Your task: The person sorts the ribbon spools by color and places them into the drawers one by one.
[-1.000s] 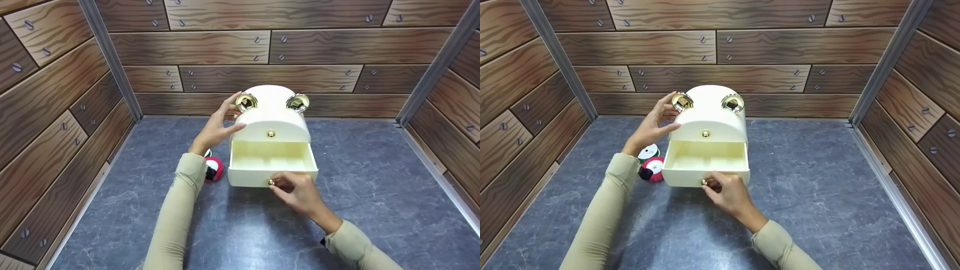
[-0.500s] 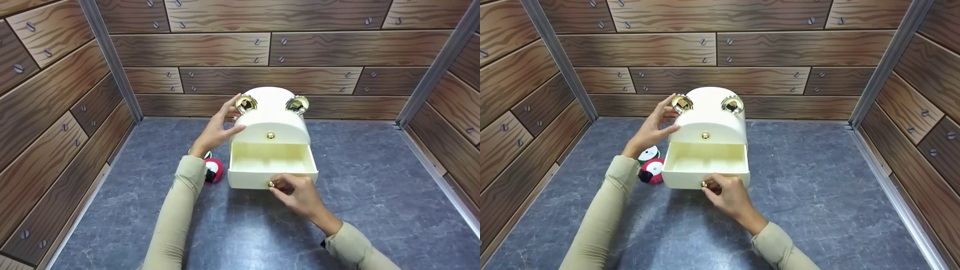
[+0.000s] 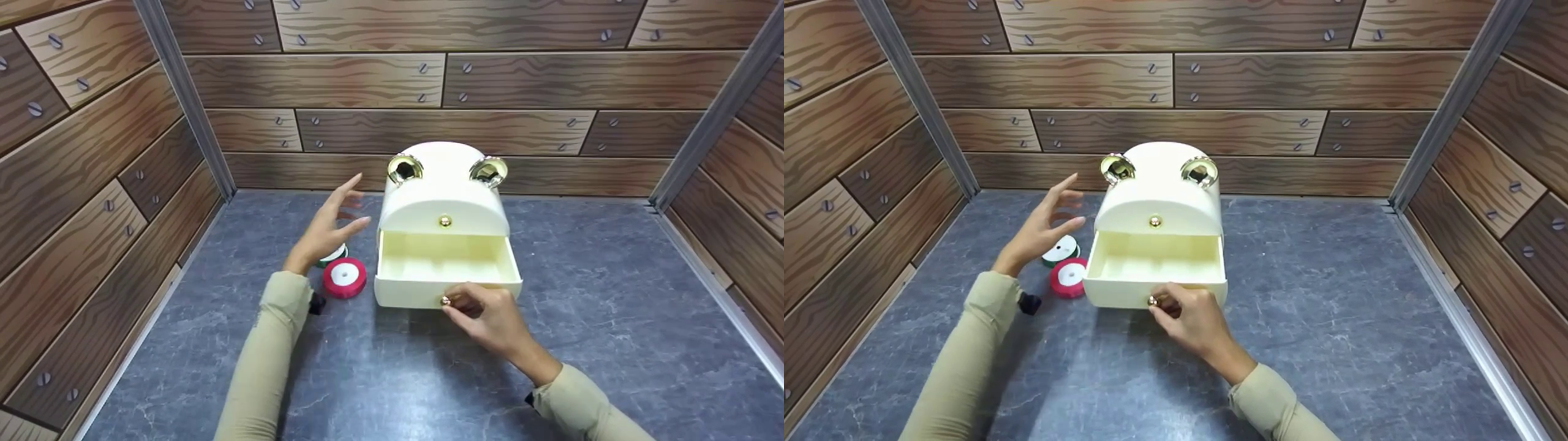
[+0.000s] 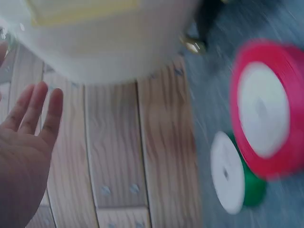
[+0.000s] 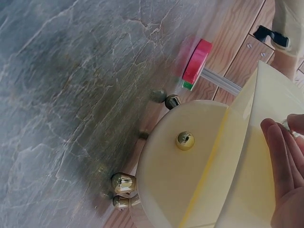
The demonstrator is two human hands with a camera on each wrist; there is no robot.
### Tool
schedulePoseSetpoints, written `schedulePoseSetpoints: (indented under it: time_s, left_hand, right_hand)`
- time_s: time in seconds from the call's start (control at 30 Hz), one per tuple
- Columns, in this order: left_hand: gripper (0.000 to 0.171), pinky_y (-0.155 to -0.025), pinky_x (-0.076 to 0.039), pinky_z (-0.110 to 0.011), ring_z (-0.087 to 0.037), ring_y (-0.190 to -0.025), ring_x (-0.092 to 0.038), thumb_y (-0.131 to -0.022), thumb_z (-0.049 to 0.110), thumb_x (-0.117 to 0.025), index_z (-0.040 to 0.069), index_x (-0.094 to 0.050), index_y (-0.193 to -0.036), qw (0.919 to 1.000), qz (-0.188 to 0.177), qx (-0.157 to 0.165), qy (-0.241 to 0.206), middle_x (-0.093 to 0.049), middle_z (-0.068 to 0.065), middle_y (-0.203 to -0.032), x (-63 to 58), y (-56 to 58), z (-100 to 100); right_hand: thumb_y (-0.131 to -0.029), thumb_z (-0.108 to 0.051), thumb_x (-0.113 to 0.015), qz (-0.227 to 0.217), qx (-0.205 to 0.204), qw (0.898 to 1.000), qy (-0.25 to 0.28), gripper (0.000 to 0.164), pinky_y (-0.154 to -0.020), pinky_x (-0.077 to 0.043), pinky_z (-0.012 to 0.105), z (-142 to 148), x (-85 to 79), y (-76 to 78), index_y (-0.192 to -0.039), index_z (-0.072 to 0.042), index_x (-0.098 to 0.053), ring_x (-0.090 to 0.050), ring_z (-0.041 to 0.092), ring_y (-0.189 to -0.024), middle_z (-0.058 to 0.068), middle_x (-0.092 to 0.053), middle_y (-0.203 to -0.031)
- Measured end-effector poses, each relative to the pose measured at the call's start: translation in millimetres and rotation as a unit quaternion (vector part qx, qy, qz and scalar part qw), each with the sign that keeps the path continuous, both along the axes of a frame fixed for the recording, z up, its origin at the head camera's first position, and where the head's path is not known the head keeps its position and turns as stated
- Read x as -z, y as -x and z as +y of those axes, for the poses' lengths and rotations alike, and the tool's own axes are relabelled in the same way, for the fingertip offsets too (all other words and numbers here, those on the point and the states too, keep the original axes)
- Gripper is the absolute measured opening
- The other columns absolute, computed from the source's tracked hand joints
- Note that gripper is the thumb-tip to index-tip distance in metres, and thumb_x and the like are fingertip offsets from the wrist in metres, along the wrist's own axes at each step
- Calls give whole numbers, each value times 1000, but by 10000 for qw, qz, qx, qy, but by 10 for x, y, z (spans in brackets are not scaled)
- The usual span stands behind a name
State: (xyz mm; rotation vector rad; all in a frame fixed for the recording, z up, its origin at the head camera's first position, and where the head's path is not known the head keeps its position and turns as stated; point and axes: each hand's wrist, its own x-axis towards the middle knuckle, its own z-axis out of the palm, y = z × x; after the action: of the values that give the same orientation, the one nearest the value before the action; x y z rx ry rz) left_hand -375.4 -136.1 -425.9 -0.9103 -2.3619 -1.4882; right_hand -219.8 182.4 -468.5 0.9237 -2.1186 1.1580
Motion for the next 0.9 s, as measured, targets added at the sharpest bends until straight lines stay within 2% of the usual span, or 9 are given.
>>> schedulePoseSetpoints:
  time_s: [0.1, 0.2, 0.33, 0.5, 0.67, 0.8, 0.9]
  left_hand:
    - [81, -111, -47, -54, -28, -130, -56, -98, 30, -73, 35, -28, -164, 9989, -234, -268, 303, -52, -9, -146, 115, 2, -184]
    - [81, -112, -45, -54, -35, -133, -55, -96, 27, -76, 29, -30, -164, 9966, -436, -440, 541, -52, -14, -147, 247, -5, -343]
    - [82, -110, -45, -59, -44, -131, -53, -92, 18, -80, 16, -36, -162, 9922, -817, -381, 866, -51, -24, -147, 416, -68, -500]
    - [84, -112, -43, -58, -43, -130, -54, -88, 18, -84, 10, -40, -159, 9781, -1267, -201, 1641, -50, -24, -149, 568, -172, -598]
    - [91, -112, -45, -55, -41, -128, -59, -79, 22, -92, 2, -45, -154, 9685, -1125, -88, 2221, -53, -23, -148, 660, -214, -603]
    - [91, -116, -40, -56, -41, -134, -54, -75, 24, -94, 0, -49, -150, 9599, -995, -125, 2620, -55, -24, -146, 700, -226, -566]
    - [90, -118, -37, -59, -42, -140, -49, -74, 27, -95, 2, -51, -149, 9513, -991, -301, 2902, -53, -25, -149, 709, -241, -524]
  right_hand:
    - [-78, 5, -86, -58, 7, 10000, -11, 25, -60, -58, 17, 8, -14, -8, -97, -9, -76, -75, 13, -68, 3, -79, -85]
    - [-79, 5, -85, -107, 9, 9999, -22, 25, -60, -58, 17, 9, -14, -6, -97, -9, -76, -75, 13, -67, 2, -79, -84]
    - [-79, 5, -85, -166, -1, 9998, -63, 23, -61, -59, 17, 4, -11, 0, -97, -8, -76, -75, 13, -68, 3, -79, -85]
    - [-78, 5, -85, -199, -9, 9998, -85, 24, -61, -59, 17, 10, -11, 10, -96, -6, -76, -75, 13, -68, 4, -79, -85]
    - [-78, 5, -86, -200, 49, 9997, -110, 24, -61, -59, 17, 20, -10, 14, -95, -7, -76, -75, 11, -68, 2, -79, -84]
    - [-78, 6, -85, -223, 23, 9997, -99, 24, -61, -59, 17, 15, -1, 8, -95, -7, -76, -75, 11, -68, 3, -79, -84]
    - [-78, 6, -85, -215, -15, 9998, -55, 23, -61, -59, 17, 9, 7, 2, -96, -7, -76, -75, 12, -67, 3, -79, -84]
